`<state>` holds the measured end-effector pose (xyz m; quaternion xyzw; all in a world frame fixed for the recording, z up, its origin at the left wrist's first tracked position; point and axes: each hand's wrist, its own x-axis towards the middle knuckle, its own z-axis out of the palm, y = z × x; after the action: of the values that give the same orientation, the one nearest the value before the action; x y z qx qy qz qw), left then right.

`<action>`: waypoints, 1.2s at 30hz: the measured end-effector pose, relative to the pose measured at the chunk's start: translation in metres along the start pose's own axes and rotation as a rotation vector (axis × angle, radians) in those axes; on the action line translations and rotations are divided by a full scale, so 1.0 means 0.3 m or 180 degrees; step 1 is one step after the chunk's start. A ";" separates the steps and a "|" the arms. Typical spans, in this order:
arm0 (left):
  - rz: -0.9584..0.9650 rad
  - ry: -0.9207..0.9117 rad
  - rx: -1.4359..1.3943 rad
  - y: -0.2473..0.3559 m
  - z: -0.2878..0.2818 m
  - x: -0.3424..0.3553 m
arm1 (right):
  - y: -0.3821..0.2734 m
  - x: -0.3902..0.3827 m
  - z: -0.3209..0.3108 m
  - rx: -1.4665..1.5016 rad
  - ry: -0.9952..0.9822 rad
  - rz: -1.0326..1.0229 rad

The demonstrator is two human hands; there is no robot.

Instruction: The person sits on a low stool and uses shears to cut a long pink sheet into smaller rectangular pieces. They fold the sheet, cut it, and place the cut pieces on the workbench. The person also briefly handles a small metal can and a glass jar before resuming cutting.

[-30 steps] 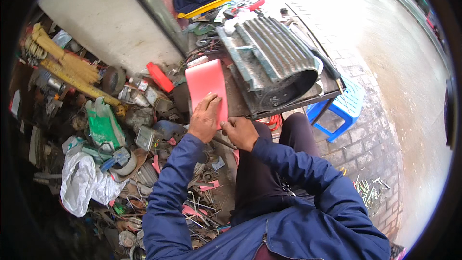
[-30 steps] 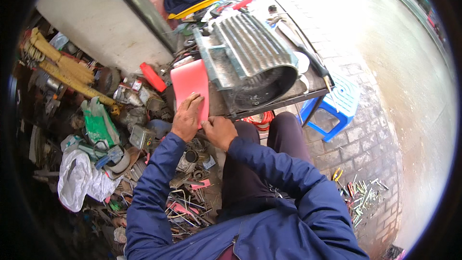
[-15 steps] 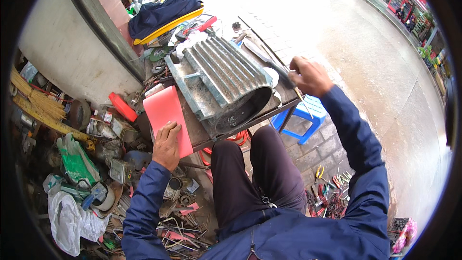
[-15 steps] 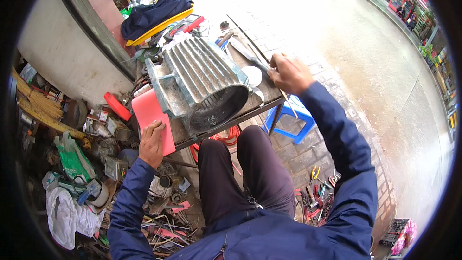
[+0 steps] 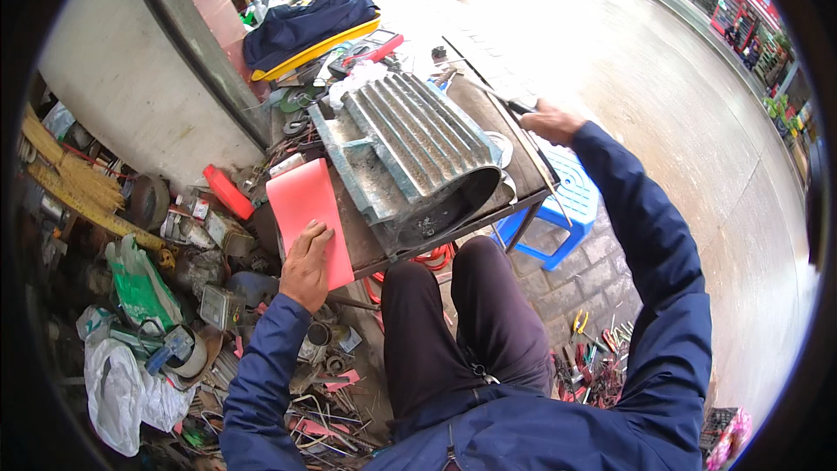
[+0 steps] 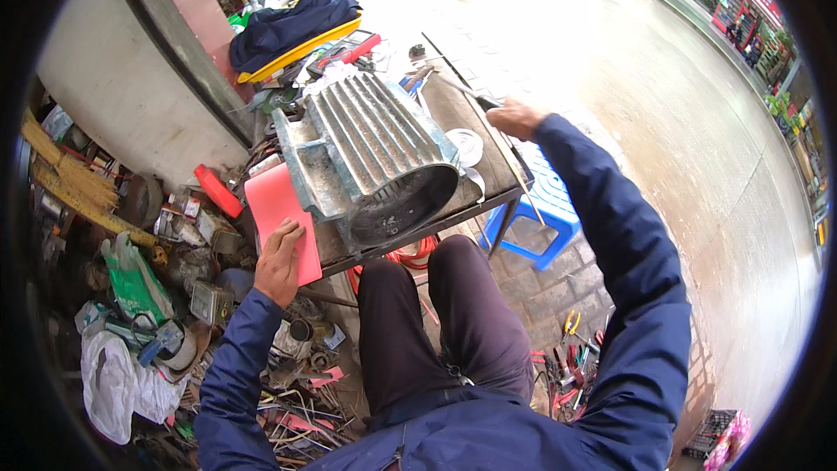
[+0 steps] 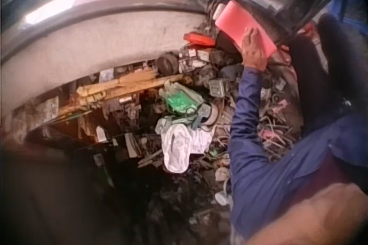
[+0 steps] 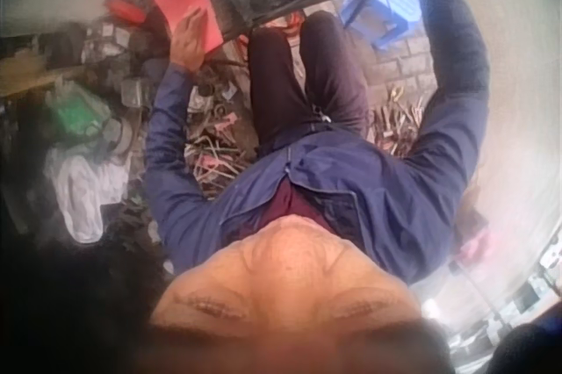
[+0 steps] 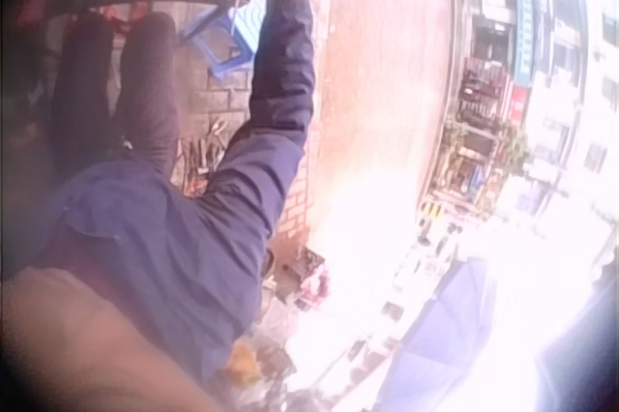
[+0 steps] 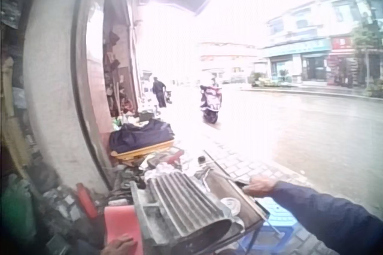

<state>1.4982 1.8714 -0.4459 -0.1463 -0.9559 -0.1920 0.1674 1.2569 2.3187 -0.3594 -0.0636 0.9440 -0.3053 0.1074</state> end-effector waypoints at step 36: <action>0.0013 -0.0135 0.0089 -0.017 0.010 0.005 | -0.117 -0.468 0.402 0.0802 -0.2809 -0.0526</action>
<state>1.4942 1.8686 -0.4495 -0.1499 -0.9615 -0.1751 0.1495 1.4238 2.2487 -0.4110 -0.2489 0.7554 -0.3689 0.4810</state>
